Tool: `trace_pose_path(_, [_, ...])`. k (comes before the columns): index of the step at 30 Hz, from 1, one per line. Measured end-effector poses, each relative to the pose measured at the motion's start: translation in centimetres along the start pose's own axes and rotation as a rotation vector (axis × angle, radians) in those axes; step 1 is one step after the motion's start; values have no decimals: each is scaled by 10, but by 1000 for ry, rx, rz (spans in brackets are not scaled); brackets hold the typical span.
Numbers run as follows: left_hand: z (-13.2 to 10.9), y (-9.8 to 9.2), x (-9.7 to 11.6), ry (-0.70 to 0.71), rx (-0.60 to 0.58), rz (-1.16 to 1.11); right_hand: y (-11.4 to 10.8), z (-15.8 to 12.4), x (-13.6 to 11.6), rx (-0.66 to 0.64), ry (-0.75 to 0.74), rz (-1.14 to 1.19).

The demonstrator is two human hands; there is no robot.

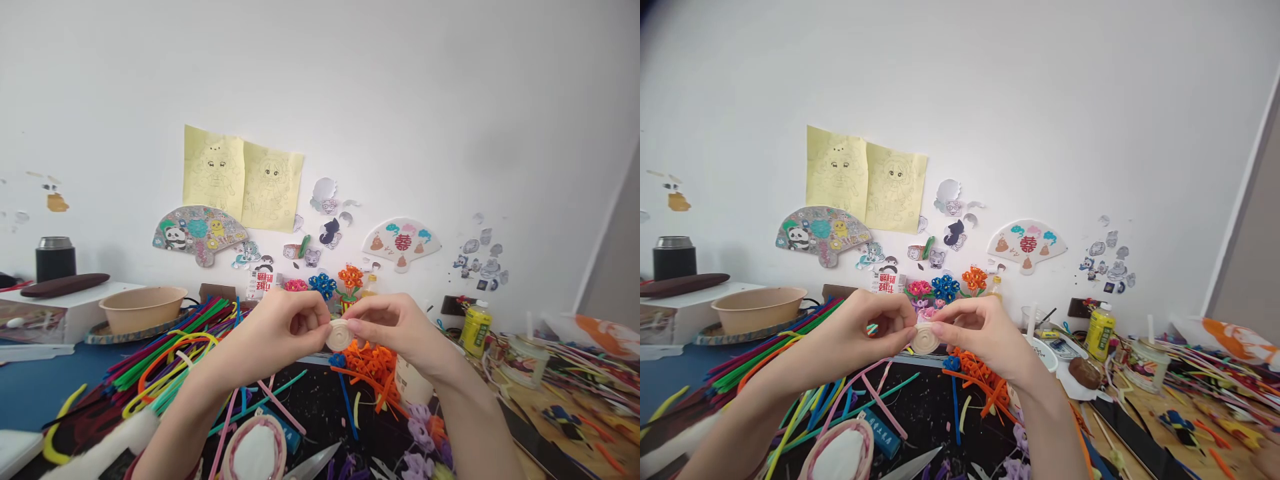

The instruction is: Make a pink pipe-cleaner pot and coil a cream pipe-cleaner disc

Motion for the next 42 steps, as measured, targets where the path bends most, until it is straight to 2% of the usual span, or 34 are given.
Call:
trace_pose_path(6, [0,3,1,21,-15,-3,5,2,1,-30,-20,-25])
trace_pose_path(18, [0,1,-1,-2,8,12,-8,-1,1,-48,2,-74])
trace_pose_path(23, [0,5,-1,3,-24,21,1,2,2,-1,-22,-21])
trace_pose_path(28, [1,5,-2,9,-29,23,7,3,4,-25,-28,-36])
trace_pose_path(42, [-1,1,-1,-16,-21,46,-7,1,3,-93,49,-21])
Point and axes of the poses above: each hand's wrist, its own z-axis towards the middle knuckle, its own y-axis out of the palm, x = y × z, the point moved 2 cm from there along z, towards the middle knuckle, and after that the axes turned 4 degrees about -y, right-handed, at the moved point
